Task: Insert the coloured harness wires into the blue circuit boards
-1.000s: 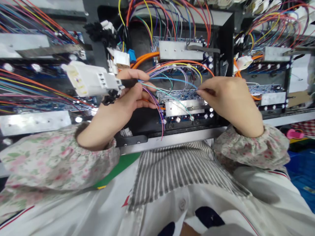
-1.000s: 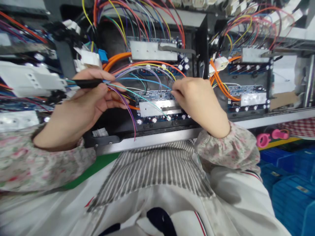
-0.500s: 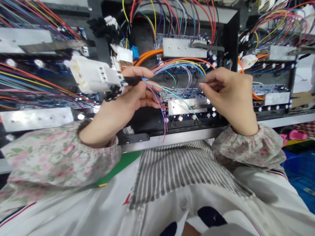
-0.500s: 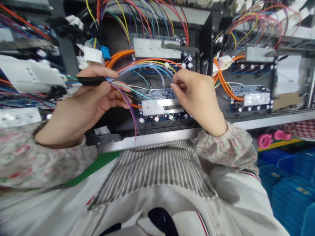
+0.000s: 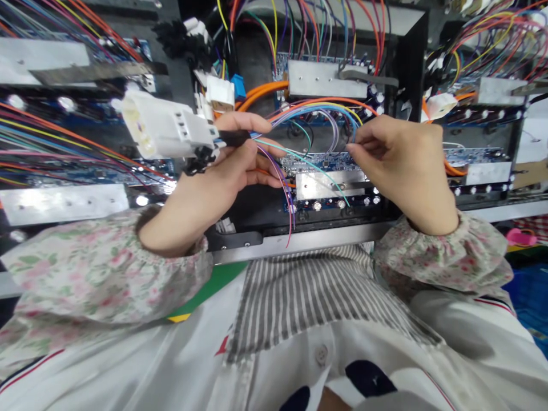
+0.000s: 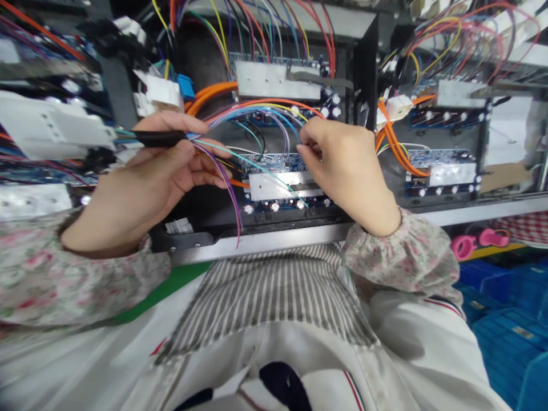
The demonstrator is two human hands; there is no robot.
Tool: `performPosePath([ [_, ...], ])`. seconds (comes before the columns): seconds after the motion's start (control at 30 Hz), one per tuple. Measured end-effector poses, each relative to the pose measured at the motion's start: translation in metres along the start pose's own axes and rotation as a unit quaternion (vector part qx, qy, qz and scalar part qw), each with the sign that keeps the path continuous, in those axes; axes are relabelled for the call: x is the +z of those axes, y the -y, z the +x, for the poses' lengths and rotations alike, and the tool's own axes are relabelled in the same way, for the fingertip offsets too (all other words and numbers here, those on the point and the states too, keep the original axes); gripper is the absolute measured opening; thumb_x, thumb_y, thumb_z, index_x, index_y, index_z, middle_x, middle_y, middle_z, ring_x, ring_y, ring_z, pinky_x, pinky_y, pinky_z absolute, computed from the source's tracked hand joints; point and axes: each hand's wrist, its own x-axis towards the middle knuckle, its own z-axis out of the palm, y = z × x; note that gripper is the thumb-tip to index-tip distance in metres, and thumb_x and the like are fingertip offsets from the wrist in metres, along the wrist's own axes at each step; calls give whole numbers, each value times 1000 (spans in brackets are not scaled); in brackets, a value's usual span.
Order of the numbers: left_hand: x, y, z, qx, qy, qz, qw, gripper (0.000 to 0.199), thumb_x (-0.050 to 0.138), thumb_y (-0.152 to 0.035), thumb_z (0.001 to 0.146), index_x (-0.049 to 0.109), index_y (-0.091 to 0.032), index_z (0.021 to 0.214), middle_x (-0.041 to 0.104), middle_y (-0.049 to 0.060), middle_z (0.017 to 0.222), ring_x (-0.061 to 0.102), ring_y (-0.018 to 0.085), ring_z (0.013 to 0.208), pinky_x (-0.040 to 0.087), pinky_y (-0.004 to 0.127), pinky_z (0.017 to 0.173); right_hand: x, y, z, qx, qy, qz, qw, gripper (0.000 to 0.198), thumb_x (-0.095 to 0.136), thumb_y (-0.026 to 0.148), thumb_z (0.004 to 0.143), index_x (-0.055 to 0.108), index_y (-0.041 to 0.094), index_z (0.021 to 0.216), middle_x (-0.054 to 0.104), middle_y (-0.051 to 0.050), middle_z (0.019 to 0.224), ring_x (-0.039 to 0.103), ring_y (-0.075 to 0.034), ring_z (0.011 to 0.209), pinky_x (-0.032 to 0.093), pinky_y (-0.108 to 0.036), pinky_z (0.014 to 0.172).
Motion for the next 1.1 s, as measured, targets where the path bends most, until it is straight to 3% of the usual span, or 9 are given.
performPosePath([
  [0.17, -4, 4, 1, 12, 10, -7, 1000, 17, 75, -40, 87, 69, -29, 99, 76, 2, 93, 72, 17, 71, 67, 35, 70, -7, 4, -4, 11, -11, 1, 1000, 17, 68, 30, 88, 65, 23, 73, 69, -3, 69, 64, -21, 64, 47, -37, 66],
  [0.3, -5, 3, 1, 9, 17, -3, 1000, 15, 73, -39, 89, 68, -30, 101, 76, 1, 95, 73, 17, 74, 67, 37, 74, -8, 16, -11, -49, 72, 68, 994, 15, 67, 29, 88, 68, 23, 74, 69, 0, 70, 62, -16, 62, 47, -32, 64],
  [0.5, -5, 6, 2, 36, 21, -3, 999, 27, 73, -41, 90, 62, -27, 109, 73, 3, 101, 75, 18, 78, 67, 35, 75, -3, 25, -3, 4, -46, 103, 994, 10, 66, 24, 89, 70, 26, 79, 73, 0, 78, 67, -18, 71, 52, -33, 67],
  [0.6, -4, 7, 3, 40, 18, 11, 999, 31, 73, -45, 89, 60, -27, 111, 73, 4, 100, 75, 18, 77, 67, 34, 74, 0, 26, 1, -16, -22, 88, 996, 14, 68, 25, 89, 69, 25, 75, 72, -1, 76, 67, -19, 72, 53, -35, 71],
  [0.77, -1, 7, 3, 44, 1, 34, 998, 30, 71, -47, 90, 60, -26, 108, 72, 4, 95, 74, 19, 73, 66, 38, 72, 5, 23, 1, -7, -52, 104, 993, 10, 66, 27, 90, 70, 25, 81, 72, -2, 78, 68, -20, 71, 53, -34, 67],
  [0.93, 0, 8, 3, 47, 6, 15, 999, 29, 74, -46, 88, 61, -27, 107, 73, 4, 94, 75, 20, 72, 67, 38, 71, 15, 16, 5, -17, -19, 93, 995, 12, 62, 21, 89, 68, 25, 79, 72, -2, 76, 70, -22, 73, 55, -36, 70],
  [1.1, -3, 11, 4, 52, 9, 22, 998, 29, 72, -47, 89, 61, -28, 107, 75, 4, 94, 75, 20, 73, 66, 38, 71, 17, 16, 7, -14, -32, 87, 996, 13, 62, 20, 89, 66, 26, 78, 72, -2, 77, 71, -22, 74, 56, -36, 71],
])
